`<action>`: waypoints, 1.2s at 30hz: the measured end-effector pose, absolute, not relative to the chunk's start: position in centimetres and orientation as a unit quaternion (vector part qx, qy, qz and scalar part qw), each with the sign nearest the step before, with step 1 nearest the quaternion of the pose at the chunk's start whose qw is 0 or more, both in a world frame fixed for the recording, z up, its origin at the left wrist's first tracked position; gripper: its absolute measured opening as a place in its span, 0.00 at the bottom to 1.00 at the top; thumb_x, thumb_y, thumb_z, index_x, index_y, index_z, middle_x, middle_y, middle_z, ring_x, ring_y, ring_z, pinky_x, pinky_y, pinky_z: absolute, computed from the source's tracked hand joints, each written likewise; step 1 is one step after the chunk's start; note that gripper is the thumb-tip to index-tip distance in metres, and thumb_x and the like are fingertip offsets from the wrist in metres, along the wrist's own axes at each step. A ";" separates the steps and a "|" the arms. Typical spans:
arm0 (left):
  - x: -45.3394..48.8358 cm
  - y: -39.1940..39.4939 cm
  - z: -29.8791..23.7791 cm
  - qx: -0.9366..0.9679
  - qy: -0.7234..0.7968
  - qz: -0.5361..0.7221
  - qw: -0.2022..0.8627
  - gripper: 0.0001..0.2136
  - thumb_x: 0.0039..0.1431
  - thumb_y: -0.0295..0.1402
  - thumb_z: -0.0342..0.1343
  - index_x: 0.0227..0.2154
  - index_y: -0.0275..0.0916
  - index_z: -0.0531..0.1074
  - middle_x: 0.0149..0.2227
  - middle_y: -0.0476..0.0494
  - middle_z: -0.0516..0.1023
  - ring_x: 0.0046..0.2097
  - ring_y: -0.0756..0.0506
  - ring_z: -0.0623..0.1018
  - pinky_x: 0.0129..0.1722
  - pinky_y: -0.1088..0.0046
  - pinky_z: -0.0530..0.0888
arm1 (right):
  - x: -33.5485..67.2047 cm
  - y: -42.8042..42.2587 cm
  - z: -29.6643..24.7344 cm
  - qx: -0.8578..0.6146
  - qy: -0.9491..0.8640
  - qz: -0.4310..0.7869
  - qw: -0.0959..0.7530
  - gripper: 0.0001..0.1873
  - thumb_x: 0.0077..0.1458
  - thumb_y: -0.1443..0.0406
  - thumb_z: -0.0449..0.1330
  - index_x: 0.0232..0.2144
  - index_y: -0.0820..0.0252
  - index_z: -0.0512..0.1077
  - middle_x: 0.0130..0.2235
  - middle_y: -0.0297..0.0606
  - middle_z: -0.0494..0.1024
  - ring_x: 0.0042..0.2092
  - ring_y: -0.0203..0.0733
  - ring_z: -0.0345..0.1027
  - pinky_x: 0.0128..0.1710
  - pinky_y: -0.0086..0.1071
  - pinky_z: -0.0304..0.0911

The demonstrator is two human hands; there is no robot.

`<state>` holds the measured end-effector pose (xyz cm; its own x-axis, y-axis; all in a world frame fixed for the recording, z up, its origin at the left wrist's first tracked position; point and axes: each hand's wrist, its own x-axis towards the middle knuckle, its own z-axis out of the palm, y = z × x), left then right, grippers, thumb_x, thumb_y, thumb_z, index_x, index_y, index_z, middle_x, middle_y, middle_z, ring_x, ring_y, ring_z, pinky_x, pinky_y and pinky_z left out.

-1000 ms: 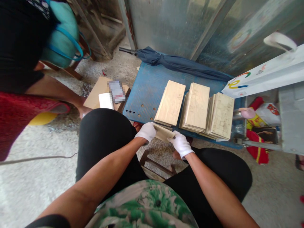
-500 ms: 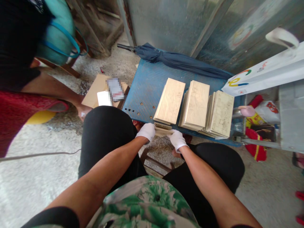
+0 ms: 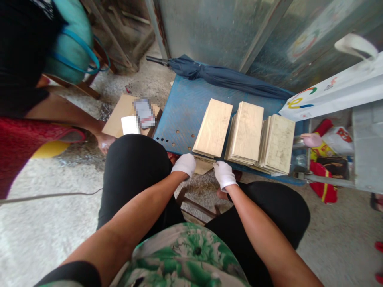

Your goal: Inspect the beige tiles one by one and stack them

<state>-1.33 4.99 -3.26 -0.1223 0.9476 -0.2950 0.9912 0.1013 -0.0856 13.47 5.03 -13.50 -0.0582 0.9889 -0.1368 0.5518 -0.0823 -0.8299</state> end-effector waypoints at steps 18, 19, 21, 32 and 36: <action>0.2 4.7 -1.3 0.672 0.728 0.123 0.049 0.28 0.56 0.24 0.49 0.62 0.29 0.60 0.61 0.34 0.66 0.62 0.43 0.66 0.63 0.73 0.60 | 13.3 3.9 -8.6 -0.646 -0.485 0.418 0.415 0.28 0.56 0.67 0.52 0.59 0.69 0.65 0.58 0.48 0.69 0.59 0.48 0.62 0.61 0.34 0.54; 0.3 4.6 -1.3 0.676 0.725 0.124 0.052 0.28 0.55 0.24 0.49 0.61 0.29 0.60 0.61 0.34 0.66 0.62 0.43 0.66 0.63 0.73 0.60 | 13.3 3.8 -8.5 -0.649 -0.490 0.417 0.406 0.29 0.56 0.66 0.52 0.59 0.69 0.65 0.58 0.48 0.69 0.60 0.48 0.62 0.61 0.34 0.54; 0.6 4.2 -1.3 0.674 0.727 0.118 0.064 0.29 0.55 0.24 0.50 0.61 0.30 0.60 0.60 0.33 0.67 0.61 0.42 0.68 0.62 0.73 0.62 | 13.2 3.7 -8.4 -0.657 -0.498 0.410 0.390 0.29 0.56 0.65 0.52 0.59 0.70 0.64 0.58 0.50 0.68 0.59 0.50 0.62 0.60 0.36 0.55; 1.4 3.4 -0.6 0.605 0.763 0.144 0.177 0.31 0.50 0.27 0.55 0.59 0.33 0.60 0.56 0.31 0.70 0.55 0.39 0.73 0.53 0.69 0.70 | 13.3 4.1 -10.6 -0.625 -0.506 0.445 0.395 0.37 0.54 0.53 0.53 0.61 0.69 0.61 0.59 0.51 0.67 0.61 0.53 0.59 0.59 0.38 0.55; 1.7 2.8 0.2 0.576 0.758 0.183 0.244 0.24 0.49 0.28 0.56 0.52 0.37 0.66 0.47 0.38 0.77 0.48 0.42 0.77 0.47 0.71 0.72 | 13.6 3.9 -10.4 -0.605 -0.507 0.469 0.396 0.42 0.51 0.50 0.52 0.60 0.74 0.61 0.61 0.54 0.62 0.63 0.56 0.56 0.62 0.41 0.51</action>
<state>1.71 2.85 0.21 -0.2165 0.9632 -0.1595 0.7848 0.2689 0.5584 13.64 3.92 -10.37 0.0456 0.9853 -0.1648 0.2423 -0.1710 -0.9550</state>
